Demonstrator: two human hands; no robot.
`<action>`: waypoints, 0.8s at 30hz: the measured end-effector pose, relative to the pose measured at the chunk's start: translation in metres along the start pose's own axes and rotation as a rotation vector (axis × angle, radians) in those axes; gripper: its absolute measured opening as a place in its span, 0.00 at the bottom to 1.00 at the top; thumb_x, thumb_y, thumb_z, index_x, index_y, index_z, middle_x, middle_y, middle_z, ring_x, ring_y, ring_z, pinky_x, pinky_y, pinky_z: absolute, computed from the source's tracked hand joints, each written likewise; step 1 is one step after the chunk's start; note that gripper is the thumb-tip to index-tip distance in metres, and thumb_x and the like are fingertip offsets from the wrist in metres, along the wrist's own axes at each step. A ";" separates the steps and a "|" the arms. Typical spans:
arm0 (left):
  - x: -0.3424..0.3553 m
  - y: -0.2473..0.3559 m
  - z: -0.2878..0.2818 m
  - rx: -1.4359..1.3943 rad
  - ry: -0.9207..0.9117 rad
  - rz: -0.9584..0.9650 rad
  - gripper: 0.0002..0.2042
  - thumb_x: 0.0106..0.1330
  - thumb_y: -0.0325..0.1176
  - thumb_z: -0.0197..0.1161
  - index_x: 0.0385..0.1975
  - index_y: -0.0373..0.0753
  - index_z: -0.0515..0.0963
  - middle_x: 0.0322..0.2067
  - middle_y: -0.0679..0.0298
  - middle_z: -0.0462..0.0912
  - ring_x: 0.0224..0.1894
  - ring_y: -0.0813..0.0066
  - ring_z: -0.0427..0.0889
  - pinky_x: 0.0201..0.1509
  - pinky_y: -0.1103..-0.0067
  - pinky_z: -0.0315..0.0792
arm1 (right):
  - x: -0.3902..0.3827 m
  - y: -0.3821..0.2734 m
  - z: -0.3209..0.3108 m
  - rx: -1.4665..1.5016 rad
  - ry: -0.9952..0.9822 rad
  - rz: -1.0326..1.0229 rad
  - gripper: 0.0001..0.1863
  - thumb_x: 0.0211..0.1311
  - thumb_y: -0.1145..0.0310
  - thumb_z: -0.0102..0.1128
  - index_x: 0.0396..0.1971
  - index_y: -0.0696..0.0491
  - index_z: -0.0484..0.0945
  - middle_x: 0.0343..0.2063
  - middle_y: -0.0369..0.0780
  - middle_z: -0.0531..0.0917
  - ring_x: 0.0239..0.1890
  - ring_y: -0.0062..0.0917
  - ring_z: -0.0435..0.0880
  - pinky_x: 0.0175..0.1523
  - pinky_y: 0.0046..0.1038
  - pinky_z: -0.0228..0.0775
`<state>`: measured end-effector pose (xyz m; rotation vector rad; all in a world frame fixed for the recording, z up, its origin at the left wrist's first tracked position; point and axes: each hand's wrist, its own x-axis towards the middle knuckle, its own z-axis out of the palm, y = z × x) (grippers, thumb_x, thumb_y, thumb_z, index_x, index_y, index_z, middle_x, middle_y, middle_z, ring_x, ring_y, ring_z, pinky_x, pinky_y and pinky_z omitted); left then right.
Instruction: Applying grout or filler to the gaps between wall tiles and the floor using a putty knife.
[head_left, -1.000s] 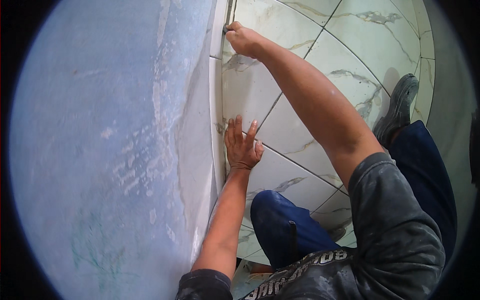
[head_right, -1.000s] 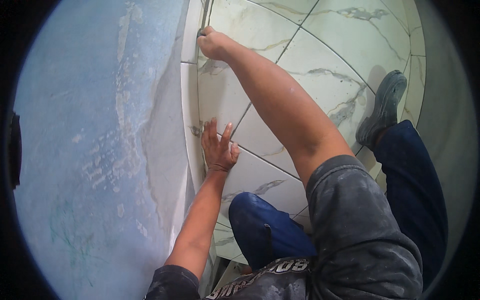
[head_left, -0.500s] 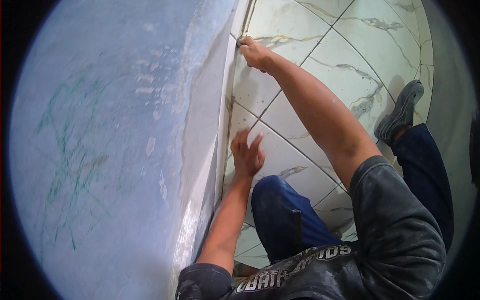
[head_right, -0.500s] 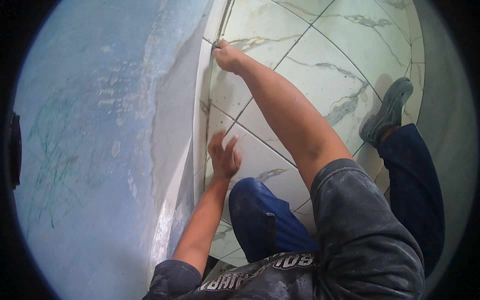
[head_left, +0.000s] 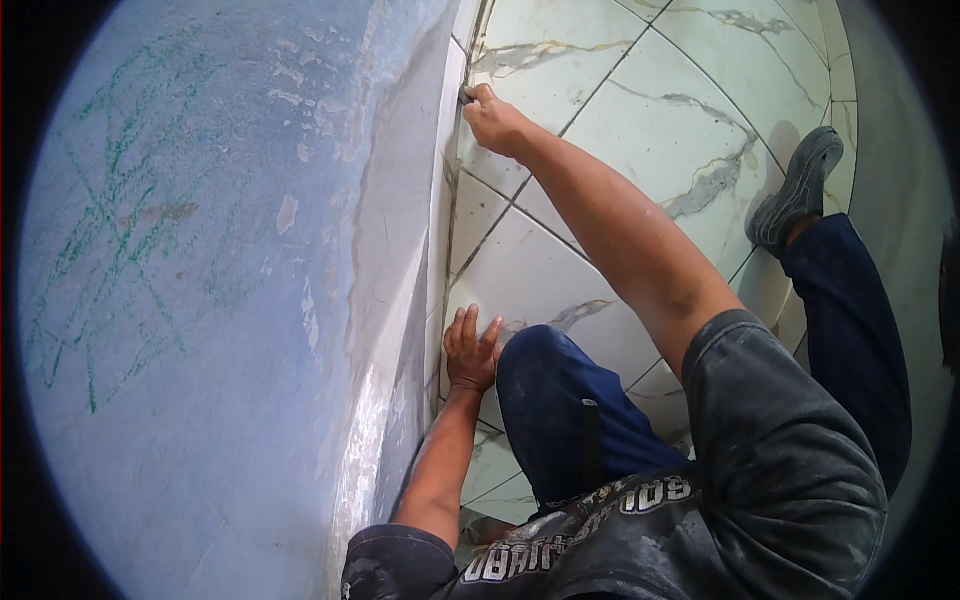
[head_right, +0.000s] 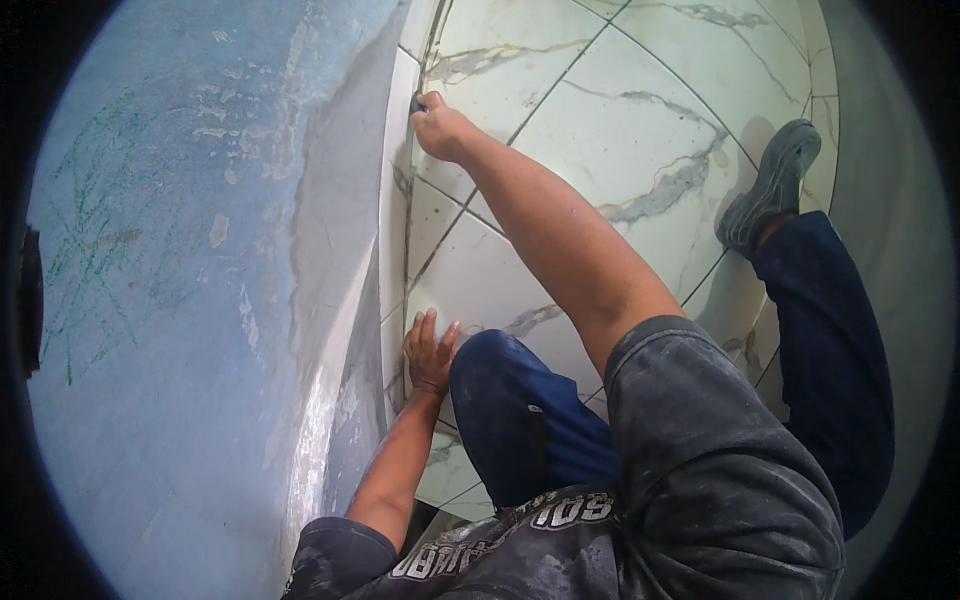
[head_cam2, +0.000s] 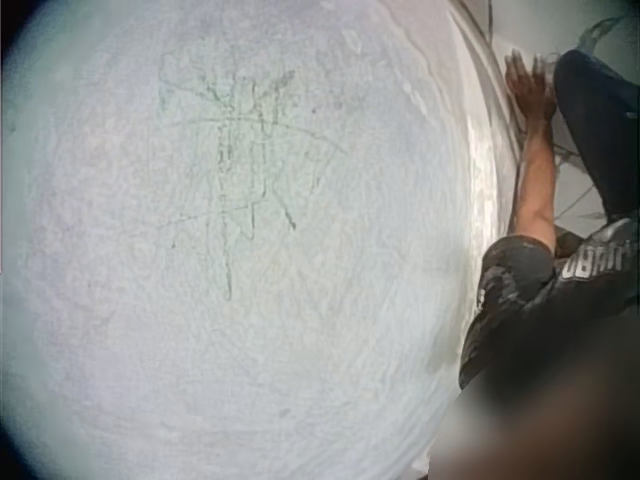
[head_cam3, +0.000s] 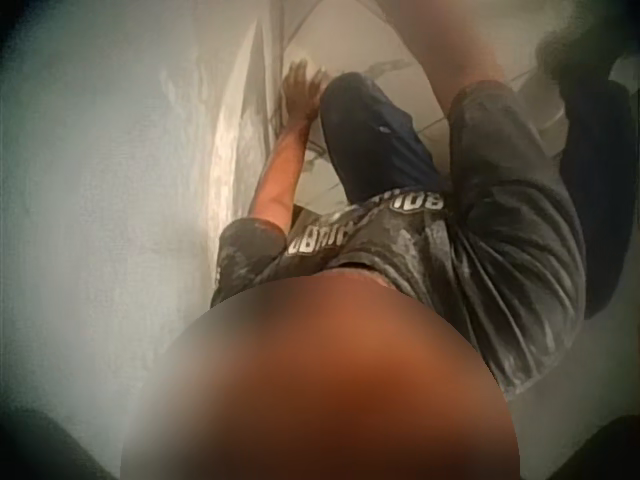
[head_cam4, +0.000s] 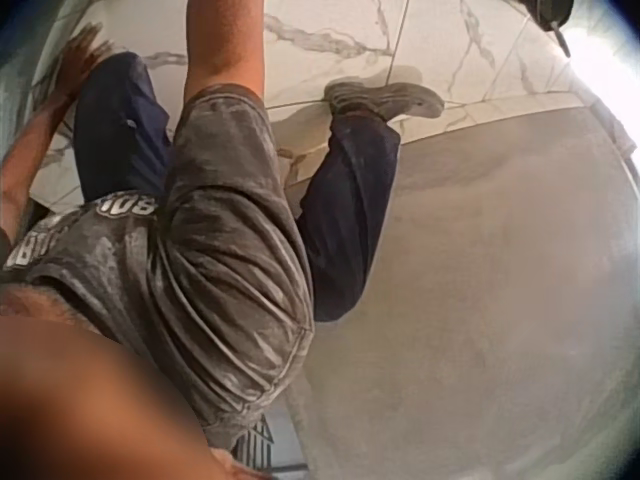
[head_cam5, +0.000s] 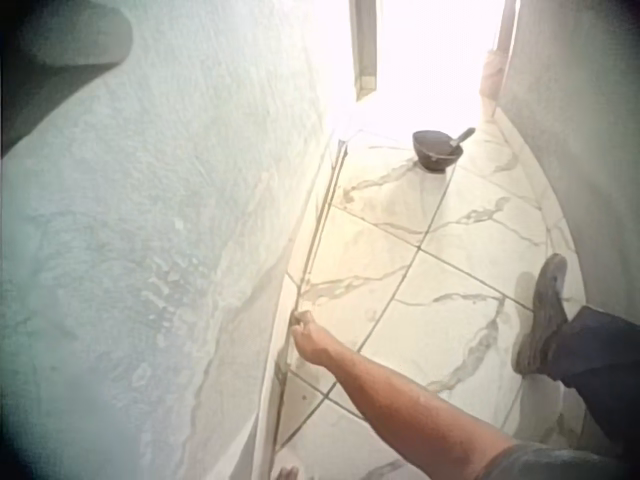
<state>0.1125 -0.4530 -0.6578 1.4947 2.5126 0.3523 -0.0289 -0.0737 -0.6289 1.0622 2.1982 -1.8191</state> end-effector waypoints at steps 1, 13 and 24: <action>0.001 0.001 0.001 -0.001 0.010 0.000 0.28 0.59 0.39 0.59 0.63 0.61 0.66 0.68 0.55 0.60 0.69 0.50 0.59 0.67 0.55 0.57 | -0.002 0.002 0.000 0.003 0.003 0.002 0.29 0.67 0.60 0.41 0.66 0.57 0.59 0.52 0.62 0.76 0.58 0.53 0.75 0.63 0.41 0.63; -0.004 -0.002 -0.001 0.004 0.025 -0.037 0.27 0.60 0.36 0.62 0.61 0.63 0.67 0.67 0.58 0.61 0.68 0.51 0.62 0.66 0.57 0.59 | -0.054 0.002 -0.024 0.485 -0.408 0.330 0.25 0.69 0.60 0.37 0.64 0.41 0.68 0.19 0.32 0.68 0.15 0.15 0.57 0.21 0.23 0.51; -0.005 -0.002 0.000 0.071 -0.018 -0.025 0.27 0.59 0.38 0.61 0.61 0.62 0.65 0.68 0.59 0.58 0.69 0.53 0.57 0.66 0.57 0.57 | -0.076 0.006 -0.111 1.187 -0.579 0.114 0.19 0.69 0.57 0.39 0.57 0.39 0.69 0.16 0.30 0.67 0.09 0.11 0.52 0.13 0.15 0.48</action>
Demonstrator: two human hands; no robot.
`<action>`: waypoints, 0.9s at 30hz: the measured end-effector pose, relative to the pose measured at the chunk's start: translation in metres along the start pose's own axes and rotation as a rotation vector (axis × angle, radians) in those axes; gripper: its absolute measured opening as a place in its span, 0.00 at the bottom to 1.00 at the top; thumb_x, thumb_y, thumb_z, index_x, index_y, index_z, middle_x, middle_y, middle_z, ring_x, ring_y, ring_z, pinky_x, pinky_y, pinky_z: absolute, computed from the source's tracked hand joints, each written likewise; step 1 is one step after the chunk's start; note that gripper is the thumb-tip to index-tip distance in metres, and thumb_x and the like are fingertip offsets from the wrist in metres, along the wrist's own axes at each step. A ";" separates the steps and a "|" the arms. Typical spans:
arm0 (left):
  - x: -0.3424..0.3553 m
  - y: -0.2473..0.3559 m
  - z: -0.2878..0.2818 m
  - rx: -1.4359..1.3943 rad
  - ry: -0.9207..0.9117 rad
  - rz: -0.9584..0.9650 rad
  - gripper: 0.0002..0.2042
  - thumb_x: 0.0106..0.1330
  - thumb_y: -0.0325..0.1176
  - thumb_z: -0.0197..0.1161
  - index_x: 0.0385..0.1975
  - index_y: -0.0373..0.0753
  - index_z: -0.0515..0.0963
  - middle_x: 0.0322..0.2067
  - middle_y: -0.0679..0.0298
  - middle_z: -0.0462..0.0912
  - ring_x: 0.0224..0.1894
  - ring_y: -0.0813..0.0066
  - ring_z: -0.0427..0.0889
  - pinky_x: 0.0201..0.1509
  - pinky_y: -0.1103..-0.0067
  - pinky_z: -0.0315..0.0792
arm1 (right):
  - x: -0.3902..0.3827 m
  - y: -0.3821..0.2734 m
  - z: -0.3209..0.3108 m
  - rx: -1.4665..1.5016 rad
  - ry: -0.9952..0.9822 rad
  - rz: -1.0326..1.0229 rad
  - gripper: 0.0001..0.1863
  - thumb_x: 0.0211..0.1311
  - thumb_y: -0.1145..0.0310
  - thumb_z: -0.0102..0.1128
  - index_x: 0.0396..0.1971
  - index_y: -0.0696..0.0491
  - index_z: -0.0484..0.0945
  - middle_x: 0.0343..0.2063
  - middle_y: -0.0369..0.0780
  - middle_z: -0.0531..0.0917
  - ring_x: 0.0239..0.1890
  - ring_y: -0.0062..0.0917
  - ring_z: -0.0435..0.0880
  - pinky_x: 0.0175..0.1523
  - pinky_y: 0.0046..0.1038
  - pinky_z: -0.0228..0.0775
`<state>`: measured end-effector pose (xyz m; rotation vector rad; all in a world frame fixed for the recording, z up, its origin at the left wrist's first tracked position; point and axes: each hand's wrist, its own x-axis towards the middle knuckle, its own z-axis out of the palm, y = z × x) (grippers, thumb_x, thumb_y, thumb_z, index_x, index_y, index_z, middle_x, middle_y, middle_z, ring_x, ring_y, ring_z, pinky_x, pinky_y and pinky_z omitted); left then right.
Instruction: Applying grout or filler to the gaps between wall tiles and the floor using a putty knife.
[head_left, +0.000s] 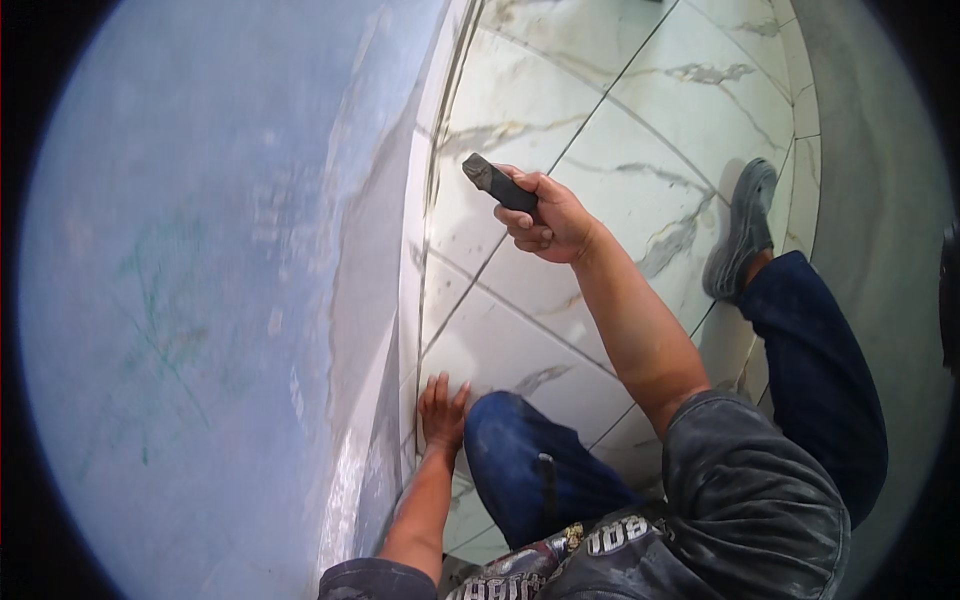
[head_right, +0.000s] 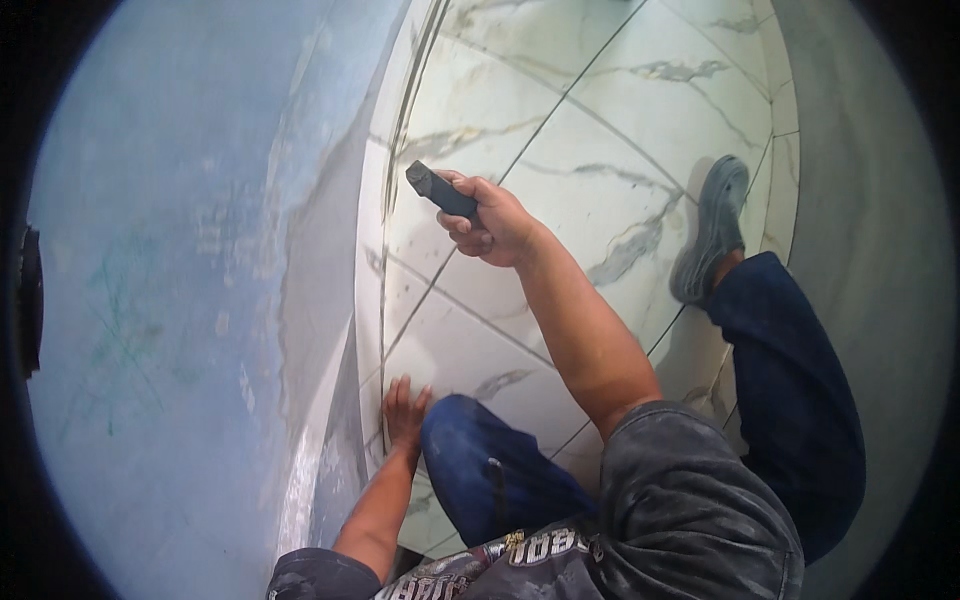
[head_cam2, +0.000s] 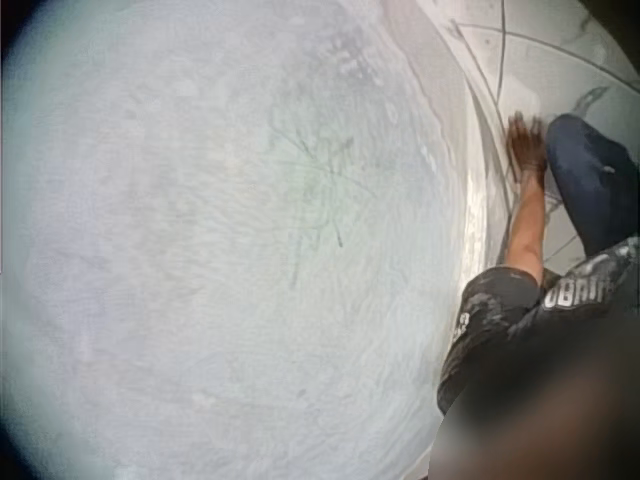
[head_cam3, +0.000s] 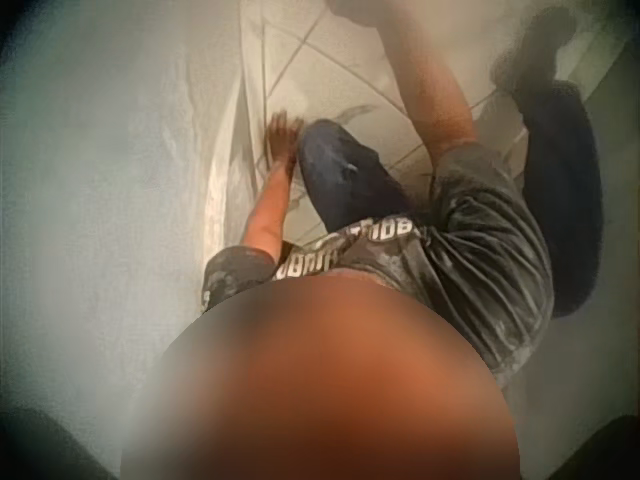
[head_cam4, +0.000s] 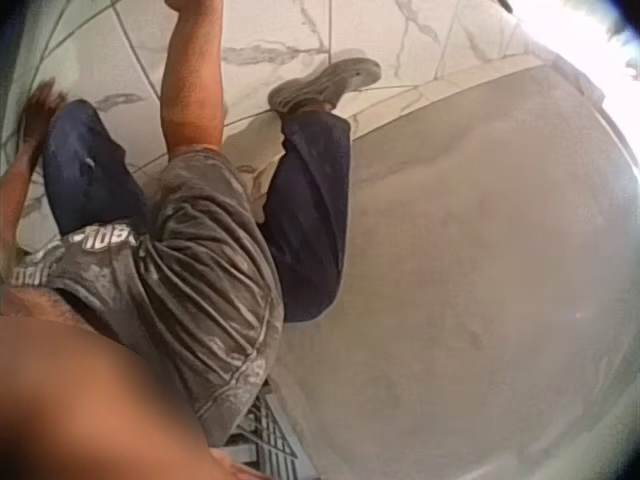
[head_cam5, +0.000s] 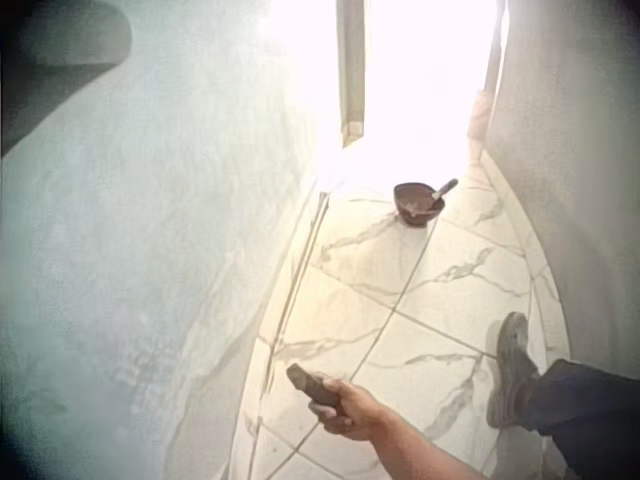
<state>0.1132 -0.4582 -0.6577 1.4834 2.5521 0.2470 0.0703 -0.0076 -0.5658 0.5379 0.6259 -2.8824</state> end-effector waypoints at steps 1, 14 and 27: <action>0.004 0.002 -0.004 -0.001 -0.012 0.009 0.28 0.59 0.37 0.61 0.61 0.61 0.65 0.68 0.59 0.58 0.69 0.53 0.57 0.65 0.57 0.58 | -0.004 -0.017 -0.004 0.008 -0.001 -0.045 0.19 0.69 0.56 0.41 0.58 0.39 0.69 0.16 0.31 0.68 0.09 0.12 0.52 0.14 0.15 0.48; 0.367 0.096 -0.067 -0.444 0.149 -0.077 0.19 0.59 0.29 0.56 0.52 0.41 0.74 0.57 0.52 0.72 0.59 0.50 0.69 0.63 0.59 0.61 | 0.018 -0.290 -0.061 -0.425 0.510 -0.380 0.23 0.71 0.63 0.42 0.63 0.52 0.69 0.33 0.42 0.79 0.20 0.18 0.67 0.24 0.23 0.58; 0.510 0.120 -0.006 -0.127 0.024 -0.132 0.33 0.54 0.46 0.57 0.64 0.55 0.63 0.70 0.55 0.54 0.72 0.51 0.51 0.68 0.53 0.51 | 0.279 -0.528 -0.171 -1.599 0.795 -0.491 0.23 0.66 0.57 0.45 0.52 0.55 0.79 0.48 0.49 0.83 0.51 0.39 0.81 0.56 0.38 0.70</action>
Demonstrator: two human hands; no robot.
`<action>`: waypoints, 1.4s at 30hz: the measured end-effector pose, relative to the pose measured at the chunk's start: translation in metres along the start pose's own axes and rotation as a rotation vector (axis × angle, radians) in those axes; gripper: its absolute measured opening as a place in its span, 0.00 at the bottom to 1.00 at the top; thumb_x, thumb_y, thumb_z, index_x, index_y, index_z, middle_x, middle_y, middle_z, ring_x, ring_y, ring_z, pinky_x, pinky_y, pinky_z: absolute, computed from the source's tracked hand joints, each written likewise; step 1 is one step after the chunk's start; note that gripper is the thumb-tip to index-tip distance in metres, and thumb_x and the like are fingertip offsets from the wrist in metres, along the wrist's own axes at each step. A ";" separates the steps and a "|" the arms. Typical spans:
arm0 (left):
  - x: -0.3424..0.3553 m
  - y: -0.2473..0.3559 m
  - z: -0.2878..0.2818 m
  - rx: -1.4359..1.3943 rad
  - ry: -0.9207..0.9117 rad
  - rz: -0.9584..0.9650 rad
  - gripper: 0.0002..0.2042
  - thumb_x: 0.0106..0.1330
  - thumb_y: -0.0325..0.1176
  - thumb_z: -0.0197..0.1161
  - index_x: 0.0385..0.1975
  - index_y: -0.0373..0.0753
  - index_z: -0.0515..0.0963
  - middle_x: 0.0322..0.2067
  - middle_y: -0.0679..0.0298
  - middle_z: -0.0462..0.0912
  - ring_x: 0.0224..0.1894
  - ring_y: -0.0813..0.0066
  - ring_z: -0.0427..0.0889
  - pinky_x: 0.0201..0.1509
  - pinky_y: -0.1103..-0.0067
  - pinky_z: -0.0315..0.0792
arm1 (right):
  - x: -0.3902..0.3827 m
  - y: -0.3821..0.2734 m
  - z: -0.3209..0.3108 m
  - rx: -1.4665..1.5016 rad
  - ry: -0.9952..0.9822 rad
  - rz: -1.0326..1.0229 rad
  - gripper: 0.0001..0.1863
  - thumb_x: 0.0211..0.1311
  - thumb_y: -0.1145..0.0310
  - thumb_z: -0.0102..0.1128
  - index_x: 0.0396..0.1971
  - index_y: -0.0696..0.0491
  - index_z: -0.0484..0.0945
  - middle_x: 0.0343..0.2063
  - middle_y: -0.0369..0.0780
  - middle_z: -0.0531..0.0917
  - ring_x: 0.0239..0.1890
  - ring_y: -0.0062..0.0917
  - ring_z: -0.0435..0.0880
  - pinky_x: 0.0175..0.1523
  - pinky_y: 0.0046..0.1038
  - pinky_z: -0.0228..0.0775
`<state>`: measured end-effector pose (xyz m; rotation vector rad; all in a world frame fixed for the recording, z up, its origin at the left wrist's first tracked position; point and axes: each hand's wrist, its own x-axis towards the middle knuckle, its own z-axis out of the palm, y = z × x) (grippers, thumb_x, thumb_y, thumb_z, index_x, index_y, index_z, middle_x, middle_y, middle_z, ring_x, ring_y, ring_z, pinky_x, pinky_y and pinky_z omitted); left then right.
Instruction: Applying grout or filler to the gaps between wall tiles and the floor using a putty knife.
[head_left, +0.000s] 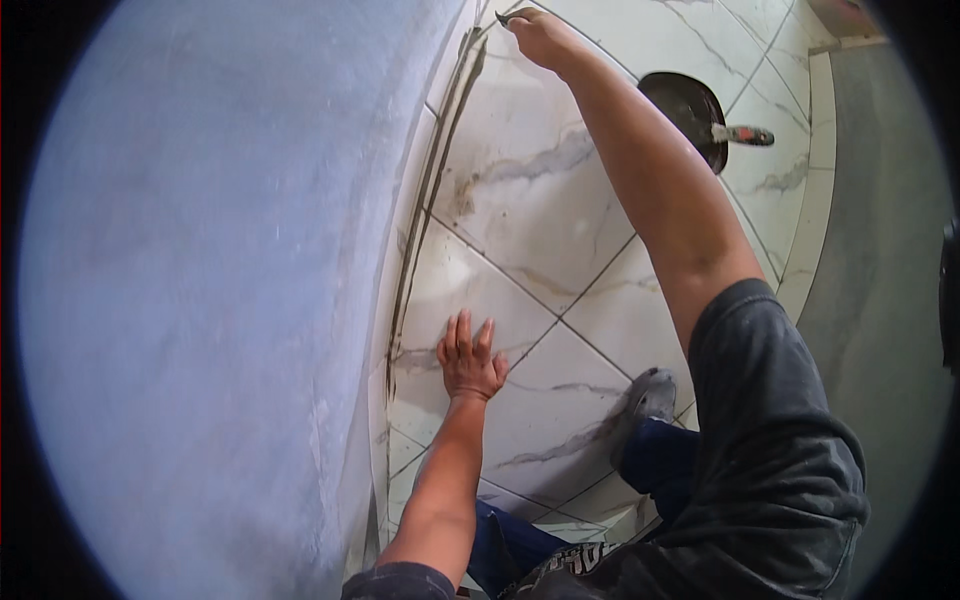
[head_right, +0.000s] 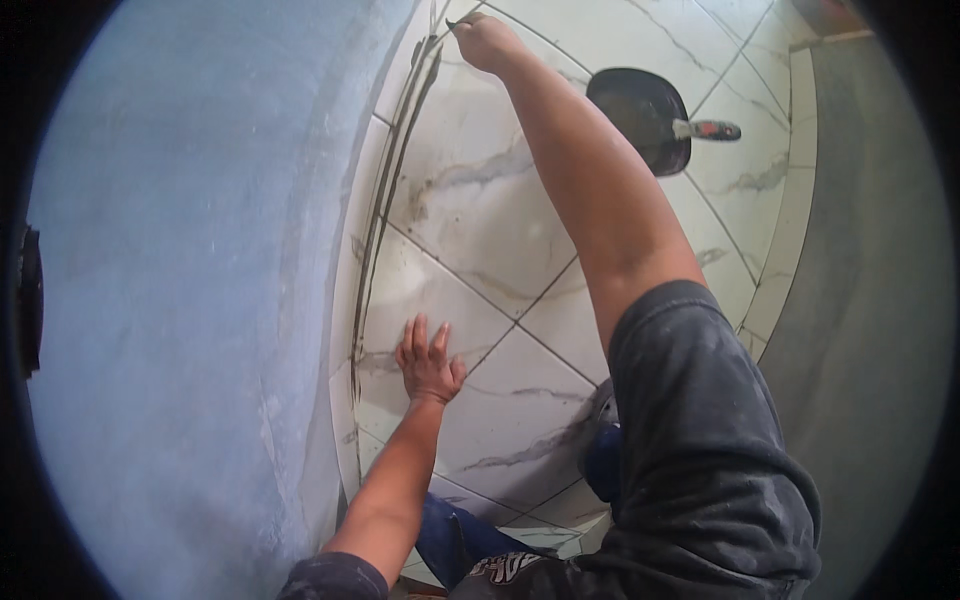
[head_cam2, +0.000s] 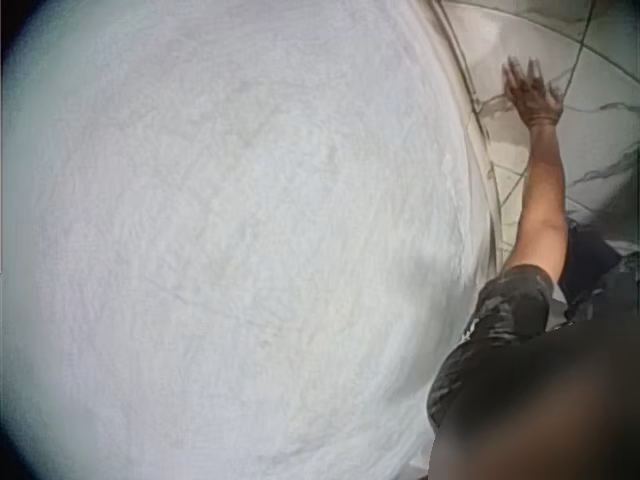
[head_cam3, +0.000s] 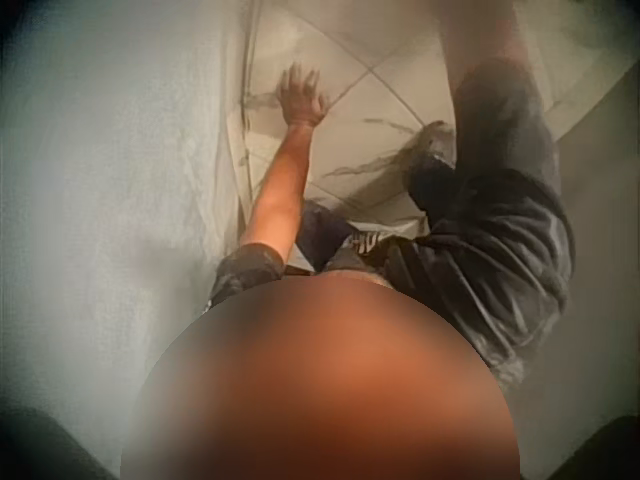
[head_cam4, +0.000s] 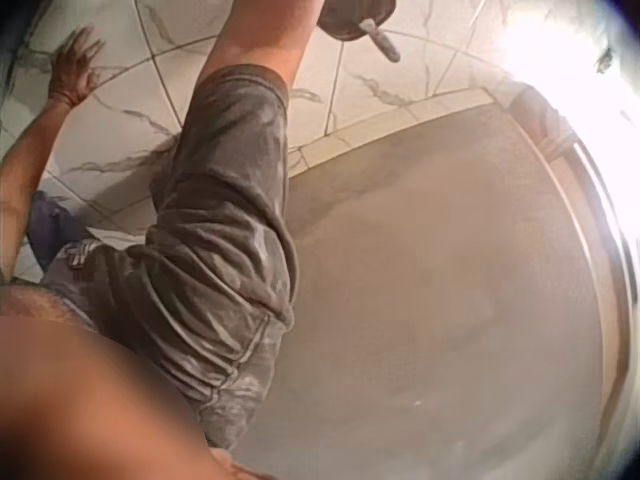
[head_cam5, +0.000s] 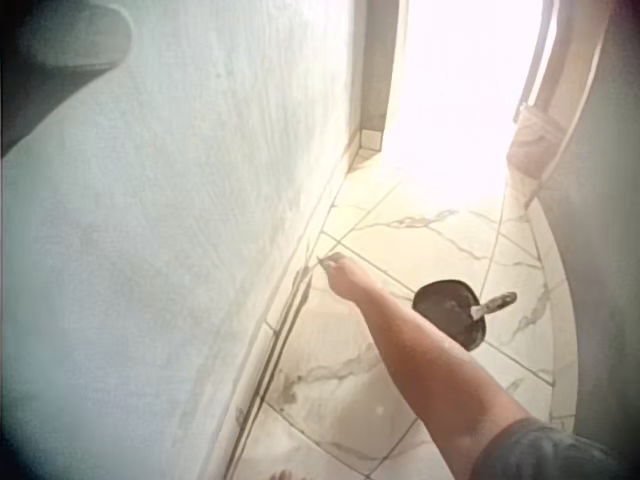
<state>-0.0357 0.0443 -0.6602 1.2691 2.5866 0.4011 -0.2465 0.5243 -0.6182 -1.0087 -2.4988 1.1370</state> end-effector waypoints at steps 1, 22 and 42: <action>-0.005 -0.004 -0.003 0.013 -0.035 -0.018 0.33 0.54 0.46 0.57 0.64 0.55 0.63 0.70 0.56 0.55 0.72 0.51 0.52 0.67 0.53 0.52 | 0.009 -0.007 0.005 -0.068 -0.071 0.041 0.23 0.66 0.57 0.44 0.53 0.53 0.78 0.52 0.48 0.81 0.56 0.40 0.78 0.60 0.38 0.67; -0.006 -0.007 -0.001 0.056 -0.006 -0.017 0.31 0.57 0.48 0.53 0.65 0.56 0.60 0.70 0.54 0.55 0.72 0.49 0.54 0.65 0.52 0.53 | 0.021 -0.022 0.045 -0.159 -0.274 -0.061 0.21 0.66 0.62 0.42 0.49 0.57 0.80 0.54 0.50 0.80 0.57 0.45 0.77 0.61 0.41 0.68; -0.006 -0.007 -0.004 0.053 -0.004 -0.014 0.33 0.54 0.46 0.57 0.64 0.54 0.63 0.70 0.55 0.55 0.72 0.51 0.53 0.66 0.54 0.52 | -0.099 -0.044 0.089 0.242 -0.444 0.204 0.26 0.66 0.58 0.44 0.63 0.47 0.67 0.31 0.43 0.79 0.24 0.29 0.74 0.27 0.34 0.67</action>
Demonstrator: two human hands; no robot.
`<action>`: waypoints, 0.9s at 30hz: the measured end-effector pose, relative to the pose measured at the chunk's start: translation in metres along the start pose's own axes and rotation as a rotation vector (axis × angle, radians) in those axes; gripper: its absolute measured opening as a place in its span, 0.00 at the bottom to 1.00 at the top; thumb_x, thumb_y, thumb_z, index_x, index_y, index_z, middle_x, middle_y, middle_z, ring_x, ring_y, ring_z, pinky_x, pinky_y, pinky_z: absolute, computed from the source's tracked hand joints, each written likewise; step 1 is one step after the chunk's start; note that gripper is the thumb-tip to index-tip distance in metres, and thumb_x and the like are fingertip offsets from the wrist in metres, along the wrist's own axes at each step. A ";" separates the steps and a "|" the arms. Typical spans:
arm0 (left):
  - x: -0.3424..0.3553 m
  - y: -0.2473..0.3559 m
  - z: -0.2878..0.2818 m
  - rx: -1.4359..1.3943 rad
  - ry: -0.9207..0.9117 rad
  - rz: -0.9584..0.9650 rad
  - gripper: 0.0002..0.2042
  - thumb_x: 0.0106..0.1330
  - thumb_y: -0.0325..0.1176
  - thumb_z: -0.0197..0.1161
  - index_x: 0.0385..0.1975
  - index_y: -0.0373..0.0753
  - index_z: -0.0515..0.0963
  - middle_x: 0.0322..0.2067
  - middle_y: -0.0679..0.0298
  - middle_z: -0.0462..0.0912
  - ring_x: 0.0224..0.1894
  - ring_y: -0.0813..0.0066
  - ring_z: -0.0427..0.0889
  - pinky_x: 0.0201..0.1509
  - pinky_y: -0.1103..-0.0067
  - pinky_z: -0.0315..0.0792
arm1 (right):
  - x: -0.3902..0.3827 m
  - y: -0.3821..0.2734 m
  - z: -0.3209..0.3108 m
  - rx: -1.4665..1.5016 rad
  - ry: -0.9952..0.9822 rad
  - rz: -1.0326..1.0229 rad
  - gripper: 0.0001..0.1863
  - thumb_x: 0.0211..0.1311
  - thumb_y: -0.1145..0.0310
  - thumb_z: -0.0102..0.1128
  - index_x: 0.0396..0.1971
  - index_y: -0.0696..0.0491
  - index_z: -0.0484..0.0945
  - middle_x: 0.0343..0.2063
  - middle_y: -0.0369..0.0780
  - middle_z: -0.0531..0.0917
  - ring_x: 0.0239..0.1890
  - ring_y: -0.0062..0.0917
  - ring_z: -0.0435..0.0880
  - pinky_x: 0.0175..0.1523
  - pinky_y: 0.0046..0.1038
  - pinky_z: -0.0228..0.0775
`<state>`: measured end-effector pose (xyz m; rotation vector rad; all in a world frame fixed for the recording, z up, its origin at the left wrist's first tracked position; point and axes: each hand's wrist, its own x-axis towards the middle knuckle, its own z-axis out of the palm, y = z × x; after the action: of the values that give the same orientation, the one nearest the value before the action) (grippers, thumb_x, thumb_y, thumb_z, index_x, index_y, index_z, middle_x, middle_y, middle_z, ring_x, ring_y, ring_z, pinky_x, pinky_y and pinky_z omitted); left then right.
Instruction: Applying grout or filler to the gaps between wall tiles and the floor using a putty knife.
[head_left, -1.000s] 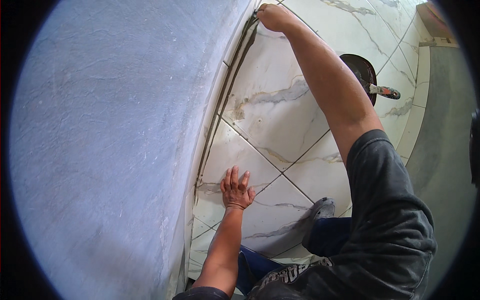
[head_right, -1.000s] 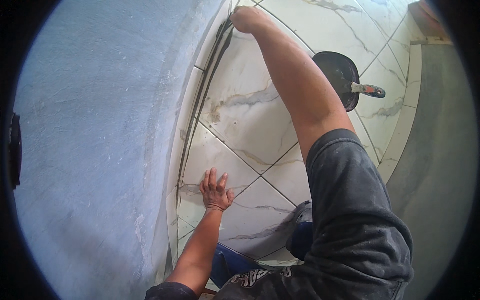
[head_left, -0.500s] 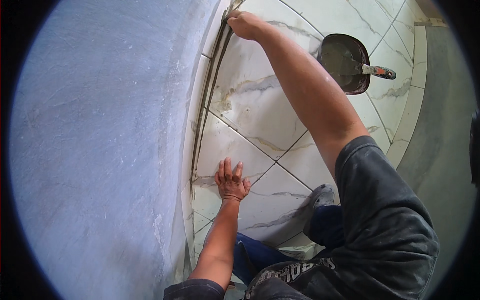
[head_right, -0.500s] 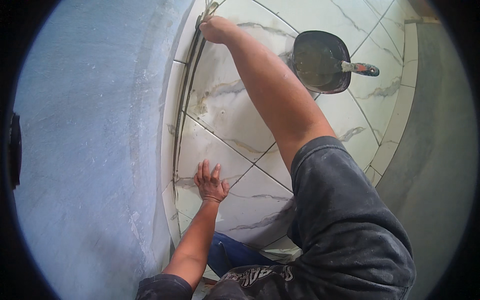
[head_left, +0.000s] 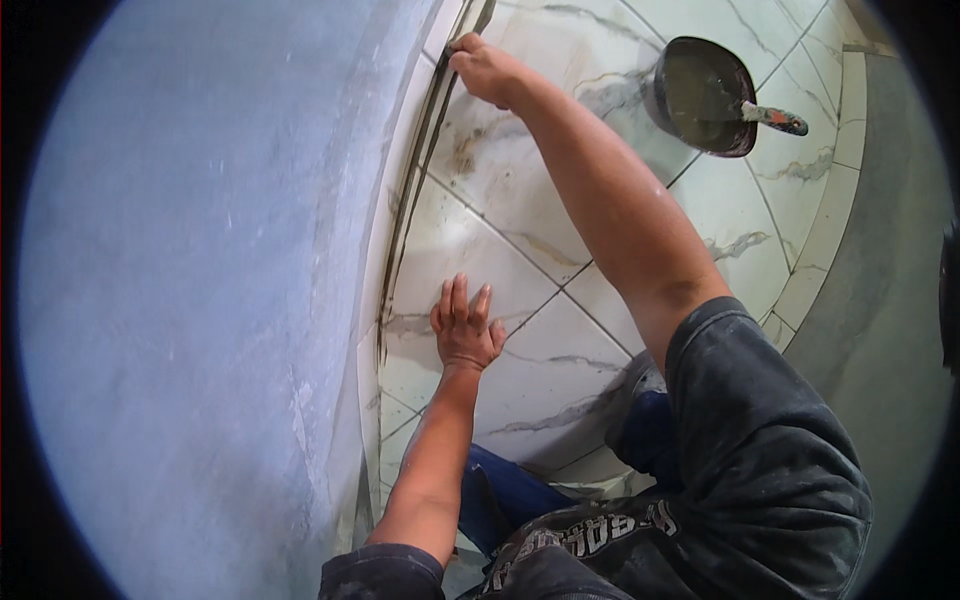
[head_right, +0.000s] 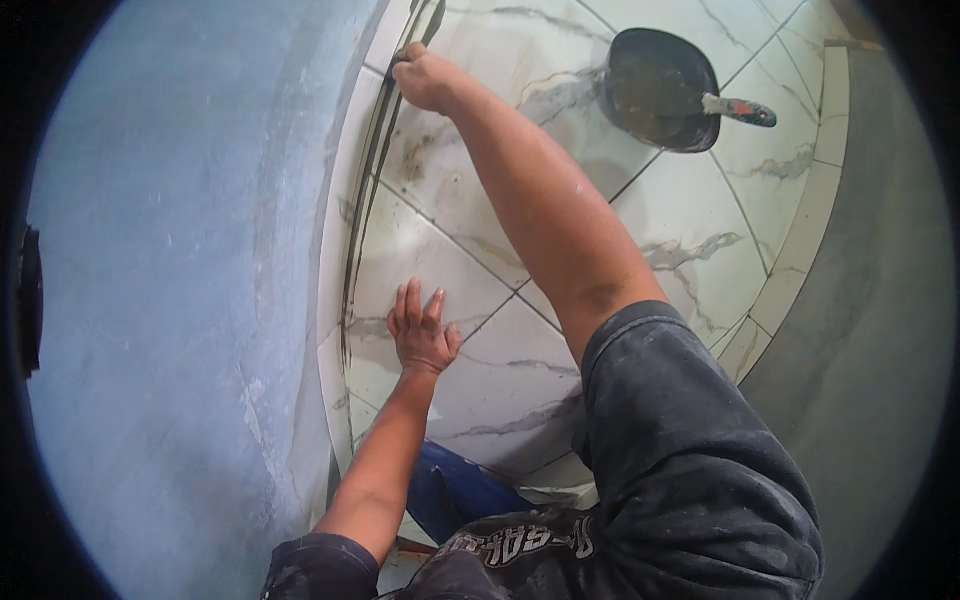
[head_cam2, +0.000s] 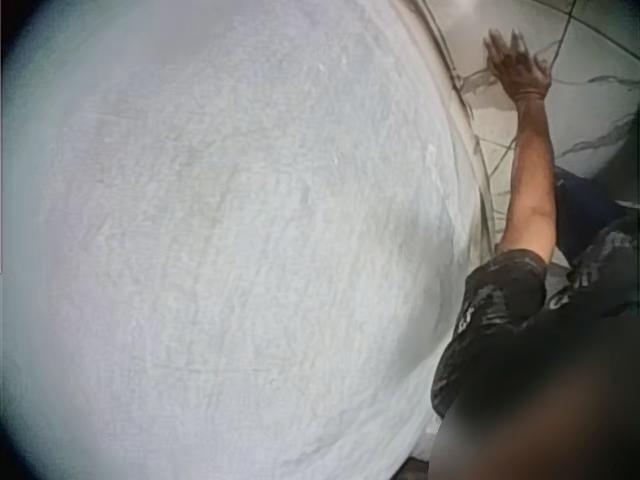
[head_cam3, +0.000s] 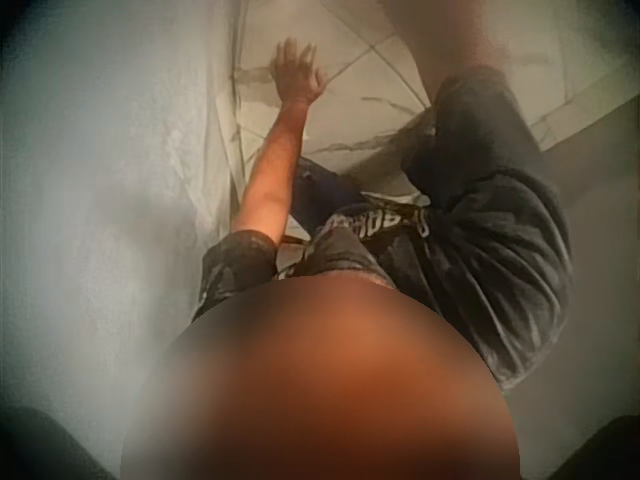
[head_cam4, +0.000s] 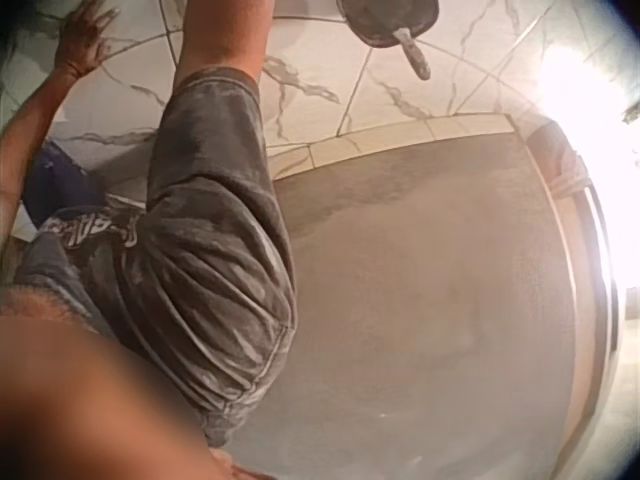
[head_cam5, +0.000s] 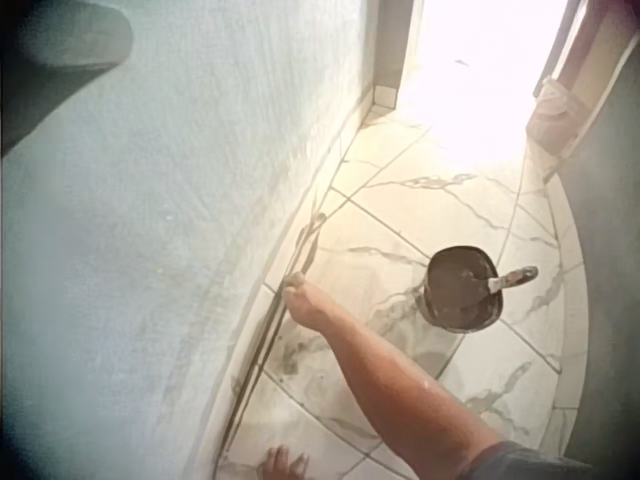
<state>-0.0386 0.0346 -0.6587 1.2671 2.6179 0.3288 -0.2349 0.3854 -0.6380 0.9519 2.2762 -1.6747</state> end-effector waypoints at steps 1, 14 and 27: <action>0.001 0.001 -0.001 -0.008 0.009 0.004 0.32 0.54 0.46 0.57 0.63 0.54 0.63 0.70 0.55 0.55 0.72 0.51 0.53 0.67 0.54 0.52 | -0.004 0.000 0.004 0.030 -0.002 0.011 0.26 0.66 0.58 0.44 0.63 0.46 0.67 0.28 0.42 0.78 0.21 0.28 0.72 0.26 0.33 0.65; -0.006 -0.007 0.001 -0.071 0.157 0.044 0.30 0.54 0.43 0.58 0.62 0.53 0.67 0.68 0.52 0.56 0.71 0.49 0.55 0.69 0.55 0.53 | -0.078 0.004 0.083 -0.026 -0.033 0.017 0.27 0.65 0.58 0.43 0.63 0.50 0.66 0.29 0.44 0.78 0.22 0.29 0.74 0.28 0.35 0.67; -0.226 -0.067 -0.078 -0.971 -0.049 -0.707 0.14 0.65 0.29 0.55 0.51 0.37 0.74 0.41 0.60 0.81 0.41 0.68 0.79 0.46 0.74 0.74 | -0.151 0.007 0.143 -0.069 -0.048 0.103 0.28 0.65 0.56 0.41 0.65 0.44 0.63 0.24 0.42 0.73 0.15 0.26 0.65 0.23 0.35 0.62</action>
<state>0.0264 -0.1924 -0.5822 0.0337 2.1398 1.1768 -0.1463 0.1983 -0.6231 0.9855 2.1996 -1.5498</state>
